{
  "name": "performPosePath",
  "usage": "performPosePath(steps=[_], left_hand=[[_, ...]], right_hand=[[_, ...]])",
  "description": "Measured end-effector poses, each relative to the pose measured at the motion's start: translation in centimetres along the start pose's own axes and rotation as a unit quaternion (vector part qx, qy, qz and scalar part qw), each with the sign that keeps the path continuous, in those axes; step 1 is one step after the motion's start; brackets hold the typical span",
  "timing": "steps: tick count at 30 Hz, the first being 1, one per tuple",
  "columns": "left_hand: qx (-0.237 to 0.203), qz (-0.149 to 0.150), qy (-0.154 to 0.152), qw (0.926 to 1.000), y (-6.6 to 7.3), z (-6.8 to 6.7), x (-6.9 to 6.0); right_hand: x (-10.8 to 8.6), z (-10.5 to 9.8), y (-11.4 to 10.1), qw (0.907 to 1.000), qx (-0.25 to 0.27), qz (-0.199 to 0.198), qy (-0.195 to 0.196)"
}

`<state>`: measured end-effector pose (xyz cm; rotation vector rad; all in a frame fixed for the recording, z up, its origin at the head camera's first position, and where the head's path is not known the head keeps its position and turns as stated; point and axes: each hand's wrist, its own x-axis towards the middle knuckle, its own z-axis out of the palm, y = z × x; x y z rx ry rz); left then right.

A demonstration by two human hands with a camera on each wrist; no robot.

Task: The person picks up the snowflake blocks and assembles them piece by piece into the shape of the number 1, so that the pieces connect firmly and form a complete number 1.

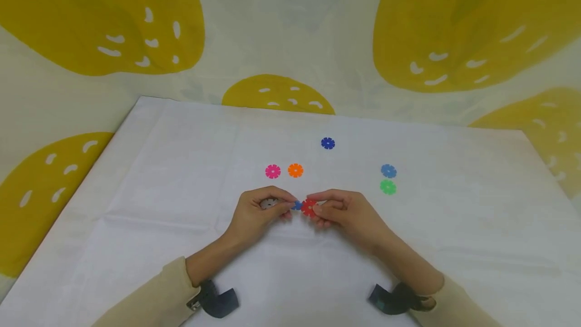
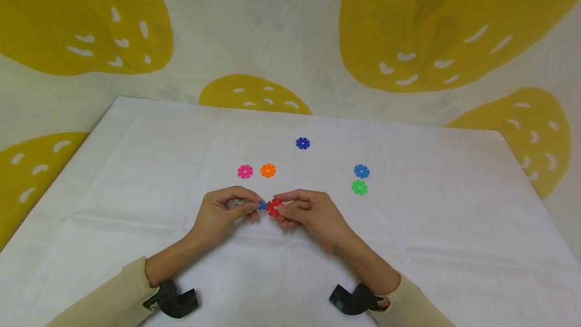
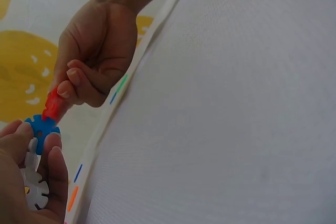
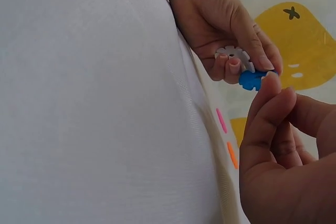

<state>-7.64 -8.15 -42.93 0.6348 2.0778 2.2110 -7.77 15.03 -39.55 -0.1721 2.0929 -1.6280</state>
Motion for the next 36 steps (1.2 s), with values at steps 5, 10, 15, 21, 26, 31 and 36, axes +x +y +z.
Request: performPosePath(steps=[5, 10, 15, 21, 26, 31, 36], left_hand=[[-0.005, 0.008, -0.005, 0.9999, 0.0, 0.0, 0.0], [-0.014, 0.012, -0.004, 0.9998, 0.1, -0.1, -0.1], [-0.008, 0.007, -0.001, 0.9999, 0.1, 0.0, -0.2], [0.013, -0.005, 0.004, 0.9999, 0.5, 0.2, -0.7], [0.016, 0.011, 0.010, 0.9998, 0.5, 0.5, -0.5], [0.038, 0.026, 0.010, 0.9989, 0.4, 0.4, -0.6], [0.037, 0.017, 0.009, 0.9991, 0.4, 0.4, -0.4]], right_hand=[[0.0, 0.1, 0.1, 0.9998, 0.018, -0.005, -0.011], [0.0, 0.5, 0.4, 0.9982, 0.039, -0.036, -0.028], [0.2, 0.7, 1.0, 0.9962, 0.048, -0.065, -0.034], [0.3, 1.1, 1.5, 0.9932, 0.080, -0.069, -0.050], [0.3, 1.1, 1.5, 0.9909, 0.094, -0.080, -0.054], [0.3, 1.2, 1.3, 0.9925, 0.081, -0.077, -0.049], [0.4, 1.1, 1.0, 0.9965, 0.049, -0.062, -0.028]])
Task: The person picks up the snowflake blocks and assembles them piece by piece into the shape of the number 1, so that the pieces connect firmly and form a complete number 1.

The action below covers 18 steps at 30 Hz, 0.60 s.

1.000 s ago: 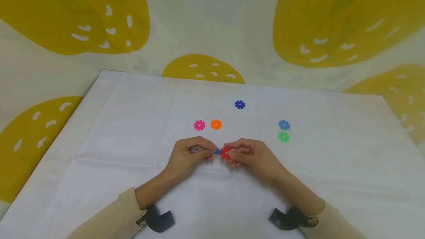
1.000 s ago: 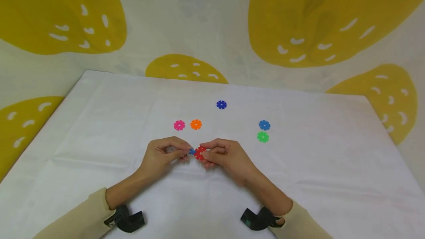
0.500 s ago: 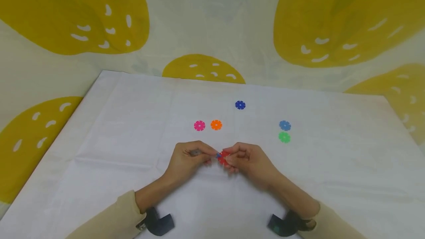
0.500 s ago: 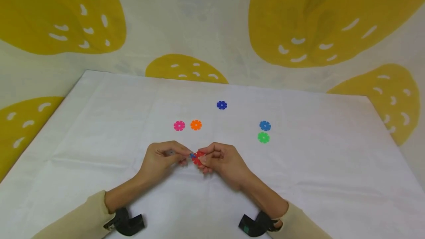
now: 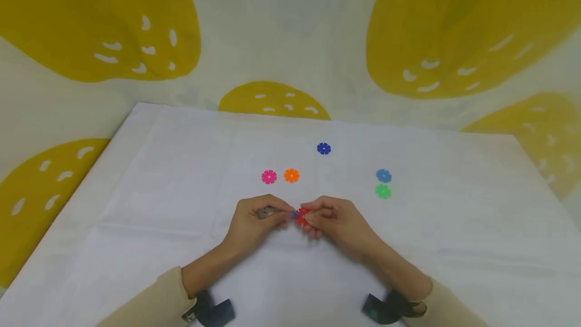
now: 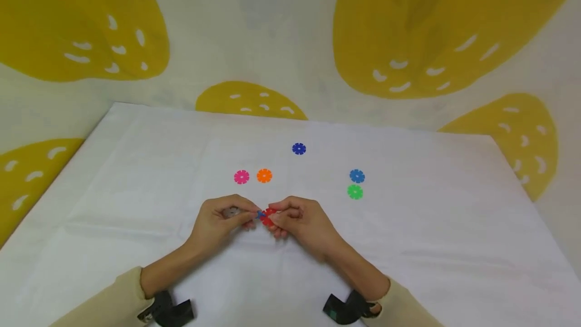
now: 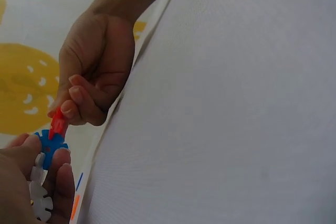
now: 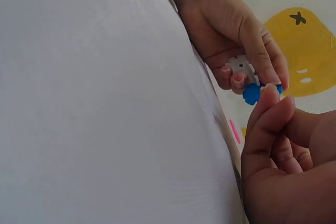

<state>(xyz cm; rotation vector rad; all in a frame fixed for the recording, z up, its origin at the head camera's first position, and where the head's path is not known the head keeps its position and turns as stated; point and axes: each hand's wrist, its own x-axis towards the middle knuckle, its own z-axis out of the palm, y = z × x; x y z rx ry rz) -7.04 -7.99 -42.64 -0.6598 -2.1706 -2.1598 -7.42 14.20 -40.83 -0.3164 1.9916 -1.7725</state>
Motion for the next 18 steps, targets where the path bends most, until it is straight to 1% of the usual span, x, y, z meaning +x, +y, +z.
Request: performPosePath(steps=[2, 4, 7, 10, 15, 18], left_hand=[[-0.003, 0.001, -0.001, 1.0000, 0.1, 0.0, 0.1], [-0.006, 0.013, -0.003, 0.9999, 0.5, 0.1, 0.2], [0.010, 0.027, -0.002, 0.9996, 1.6, 0.2, 0.3], [0.030, 0.032, -0.006, 0.9990, 2.4, 0.2, 0.3], [0.046, 0.040, -0.011, 0.9981, 2.7, 0.2, 0.3], [0.045, 0.041, -0.008, 0.9981, 2.7, 0.2, 0.3]], right_hand=[[0.0, -0.1, 0.0, 0.9999, -0.013, 0.003, 0.009], [0.0, -0.2, -0.1, 0.9997, -0.021, 0.005, 0.011], [0.0, -0.3, -0.1, 0.9996, -0.026, 0.008, 0.011], [0.0, -0.3, -0.1, 0.9997, -0.021, 0.008, 0.010], [0.0, -0.2, -0.1, 0.9998, -0.016, 0.010, 0.003], [0.0, -0.3, -0.4, 0.9993, -0.035, 0.011, 0.001]])
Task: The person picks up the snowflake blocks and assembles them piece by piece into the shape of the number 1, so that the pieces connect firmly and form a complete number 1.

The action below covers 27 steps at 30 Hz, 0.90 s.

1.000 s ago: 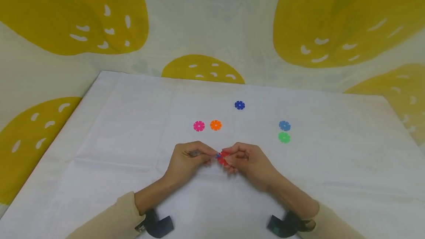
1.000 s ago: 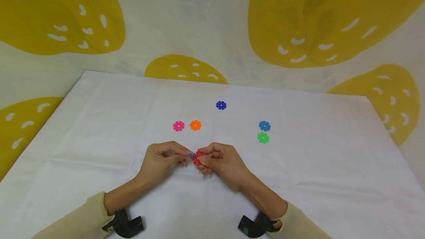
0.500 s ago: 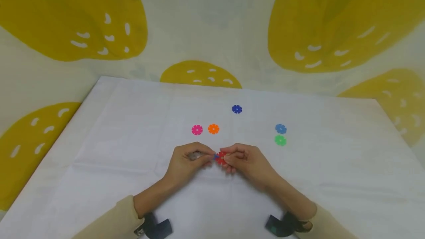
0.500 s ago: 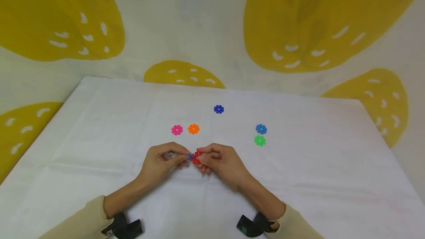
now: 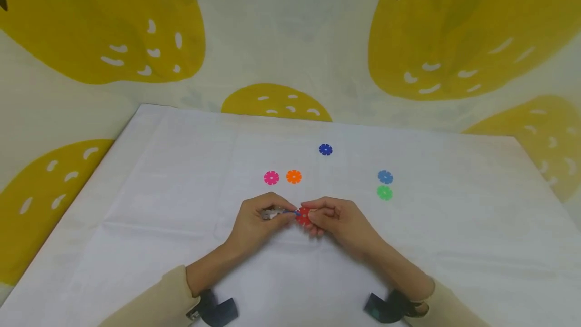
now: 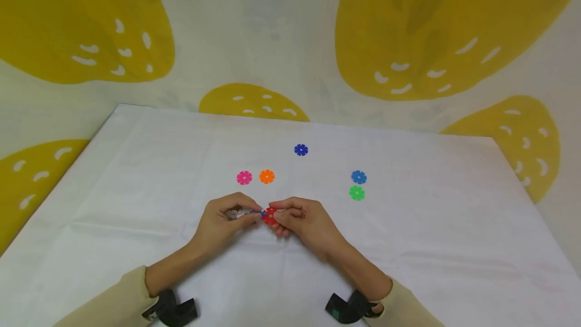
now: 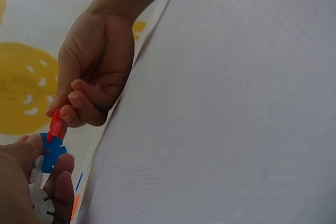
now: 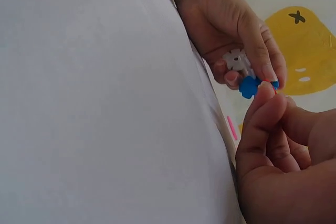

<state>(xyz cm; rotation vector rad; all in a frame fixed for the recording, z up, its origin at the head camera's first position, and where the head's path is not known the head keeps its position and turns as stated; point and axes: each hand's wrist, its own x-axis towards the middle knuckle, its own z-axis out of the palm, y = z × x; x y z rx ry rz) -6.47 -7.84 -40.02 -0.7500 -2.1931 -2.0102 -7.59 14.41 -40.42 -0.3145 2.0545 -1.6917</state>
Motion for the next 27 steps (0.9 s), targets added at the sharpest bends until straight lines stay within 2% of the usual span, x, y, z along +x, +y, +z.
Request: performPosePath(steps=[5, 8, 12, 18, 27], left_hand=[[-0.005, 0.001, 0.009, 0.9999, -0.1, 0.0, 0.0], [-0.012, -0.002, 0.011, 0.9999, -0.1, 0.0, 0.0], [-0.017, 0.003, 0.009, 0.9998, -0.1, 0.1, 0.0], [0.000, 0.018, 0.008, 0.9998, -0.1, 0.1, -0.1], [0.036, 0.060, -0.028, 0.9971, -0.1, 0.4, 0.0]], right_hand=[[-0.2, -0.6, -0.5, 0.9976, -0.067, 0.002, 0.018], [-0.3, -1.1, -0.8, 0.9961, -0.084, 0.003, 0.030], [-0.4, -1.4, -0.9, 0.9970, -0.071, 0.008, 0.030], [-0.3, -0.7, -0.5, 0.9989, -0.032, 0.024, 0.022], [-0.3, -0.2, -0.4, 0.9991, -0.009, 0.035, 0.023]])
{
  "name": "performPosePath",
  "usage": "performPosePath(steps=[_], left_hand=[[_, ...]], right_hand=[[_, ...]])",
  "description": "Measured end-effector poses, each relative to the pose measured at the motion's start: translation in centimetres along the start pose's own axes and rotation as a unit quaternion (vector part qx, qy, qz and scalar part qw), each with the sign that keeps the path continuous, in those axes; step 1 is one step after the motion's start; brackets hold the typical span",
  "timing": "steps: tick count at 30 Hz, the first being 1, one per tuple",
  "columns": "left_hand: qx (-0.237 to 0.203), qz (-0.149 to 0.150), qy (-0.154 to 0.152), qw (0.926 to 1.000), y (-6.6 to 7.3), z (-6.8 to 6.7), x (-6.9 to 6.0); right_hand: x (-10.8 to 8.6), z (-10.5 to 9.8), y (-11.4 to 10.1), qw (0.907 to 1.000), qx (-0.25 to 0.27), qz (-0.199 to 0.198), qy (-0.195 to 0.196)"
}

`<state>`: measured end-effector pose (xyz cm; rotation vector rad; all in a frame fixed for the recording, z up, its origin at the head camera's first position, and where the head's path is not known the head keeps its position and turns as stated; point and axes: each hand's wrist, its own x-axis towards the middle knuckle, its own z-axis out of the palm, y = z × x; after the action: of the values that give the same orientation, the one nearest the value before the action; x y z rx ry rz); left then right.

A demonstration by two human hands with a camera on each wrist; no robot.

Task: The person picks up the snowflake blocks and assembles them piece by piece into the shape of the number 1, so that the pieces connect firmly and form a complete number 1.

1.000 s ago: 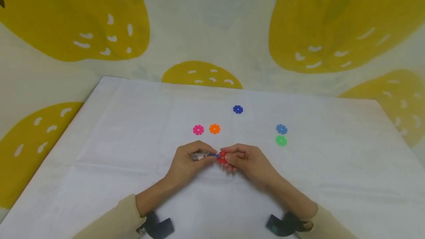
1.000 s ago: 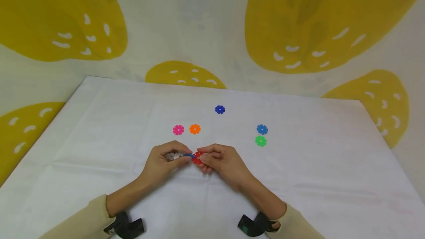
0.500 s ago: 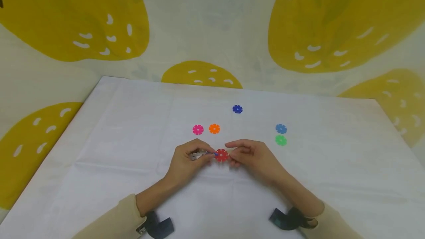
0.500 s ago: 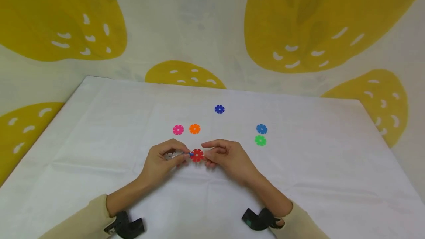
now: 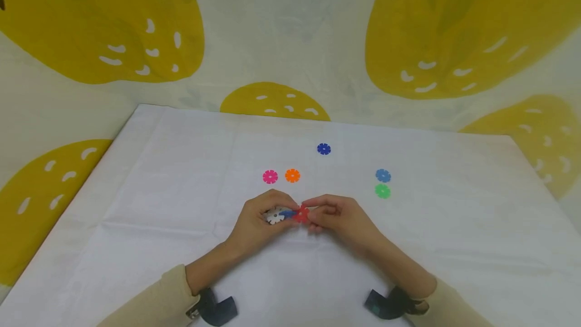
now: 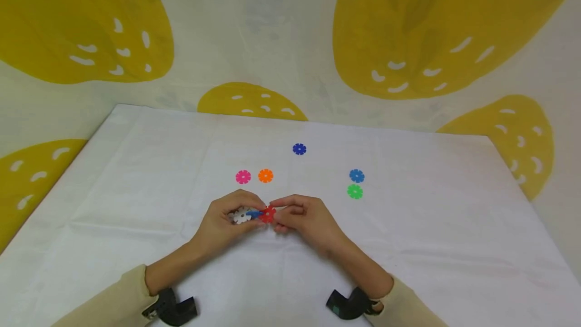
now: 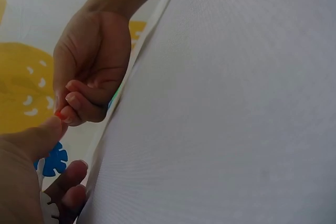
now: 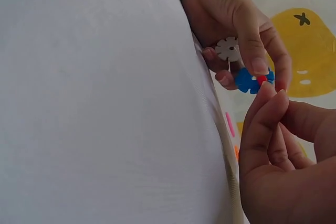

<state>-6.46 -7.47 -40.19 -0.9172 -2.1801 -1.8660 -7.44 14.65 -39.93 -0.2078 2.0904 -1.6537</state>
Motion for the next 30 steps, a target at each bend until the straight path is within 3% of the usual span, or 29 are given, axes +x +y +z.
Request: performPosePath(steps=[6, 12, 16, 20, 25, 30], left_hand=[[0.006, -0.003, -0.003, 1.0000, 0.1, -0.1, -0.1], [0.015, -0.005, 0.012, 0.9998, 0.3, -0.1, 0.0], [0.014, -0.013, 0.016, 0.9997, 0.4, -0.2, 0.1], [0.008, -0.016, 0.014, 0.9997, 0.6, -0.1, 0.2], [0.010, -0.024, 0.021, 0.9994, 0.7, -0.2, 0.1], [0.007, -0.032, 0.022, 0.9992, 0.8, -0.1, 0.2]], right_hand=[[0.0, 0.2, -0.1, 0.9999, 0.006, 0.007, -0.005], [-0.3, -0.6, -0.3, 0.9990, -0.040, 0.001, 0.020], [-1.0, -2.6, -0.5, 0.9939, -0.086, 0.004, 0.069], [-1.9, -4.9, -0.1, 0.9887, -0.092, 0.000, 0.119], [-2.5, -7.1, 0.7, 0.9845, -0.087, -0.020, 0.151], [-3.2, -9.5, 1.1, 0.9728, -0.124, -0.046, 0.190]])
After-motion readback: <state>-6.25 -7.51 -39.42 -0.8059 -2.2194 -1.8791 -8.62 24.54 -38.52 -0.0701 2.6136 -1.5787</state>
